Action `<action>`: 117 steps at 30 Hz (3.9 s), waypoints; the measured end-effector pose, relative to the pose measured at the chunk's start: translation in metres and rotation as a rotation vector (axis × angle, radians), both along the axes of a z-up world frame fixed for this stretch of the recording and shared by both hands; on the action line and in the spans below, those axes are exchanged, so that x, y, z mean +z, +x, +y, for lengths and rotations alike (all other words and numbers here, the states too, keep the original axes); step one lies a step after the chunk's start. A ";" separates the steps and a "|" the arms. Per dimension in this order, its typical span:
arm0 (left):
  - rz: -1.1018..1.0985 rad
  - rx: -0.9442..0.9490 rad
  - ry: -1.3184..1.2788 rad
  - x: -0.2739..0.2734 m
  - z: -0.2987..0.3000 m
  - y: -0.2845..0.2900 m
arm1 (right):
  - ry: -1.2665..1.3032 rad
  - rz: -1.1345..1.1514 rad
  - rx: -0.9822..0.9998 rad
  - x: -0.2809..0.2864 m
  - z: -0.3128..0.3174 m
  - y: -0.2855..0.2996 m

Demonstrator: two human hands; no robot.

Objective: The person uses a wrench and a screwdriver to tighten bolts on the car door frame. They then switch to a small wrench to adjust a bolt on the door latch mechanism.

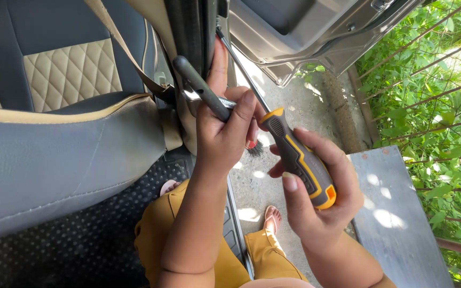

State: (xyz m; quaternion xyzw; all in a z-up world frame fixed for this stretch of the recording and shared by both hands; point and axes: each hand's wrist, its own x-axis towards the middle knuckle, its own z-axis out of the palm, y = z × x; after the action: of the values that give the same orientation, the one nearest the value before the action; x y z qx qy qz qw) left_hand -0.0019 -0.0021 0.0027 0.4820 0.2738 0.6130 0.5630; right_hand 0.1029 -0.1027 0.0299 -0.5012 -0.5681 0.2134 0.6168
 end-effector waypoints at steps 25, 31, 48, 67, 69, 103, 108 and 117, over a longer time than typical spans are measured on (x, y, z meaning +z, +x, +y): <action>-0.075 -0.045 0.070 -0.007 0.004 0.002 | 0.345 -0.074 -0.136 -0.005 -0.001 0.046; -0.083 -0.068 0.059 -0.008 0.002 -0.001 | 0.228 -0.147 -0.208 0.033 0.010 0.016; -0.069 -0.047 0.065 -0.007 0.005 0.005 | 0.181 -0.751 -0.011 0.084 0.004 0.016; -0.055 -0.005 0.029 -0.005 0.007 0.009 | 0.431 -0.595 0.215 0.038 0.034 0.071; -0.063 -0.025 0.040 -0.005 0.007 0.008 | 0.388 -0.269 -0.157 0.024 0.025 0.045; -0.077 0.151 -0.033 0.001 -0.001 0.025 | 0.035 -0.384 0.208 0.066 -0.002 0.047; -0.022 0.137 -0.027 -0.001 -0.004 0.024 | 0.070 -0.551 0.148 0.070 0.000 0.052; -0.107 0.056 0.012 -0.004 -0.001 0.021 | 0.132 -0.440 0.187 0.072 0.012 0.040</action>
State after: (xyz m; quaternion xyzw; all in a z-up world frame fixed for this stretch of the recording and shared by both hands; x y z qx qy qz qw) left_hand 0.0192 -0.0028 -0.0014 0.4439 0.2530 0.6549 0.5568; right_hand 0.1432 -0.0912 0.1021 -0.4393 -0.7453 0.1178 0.4874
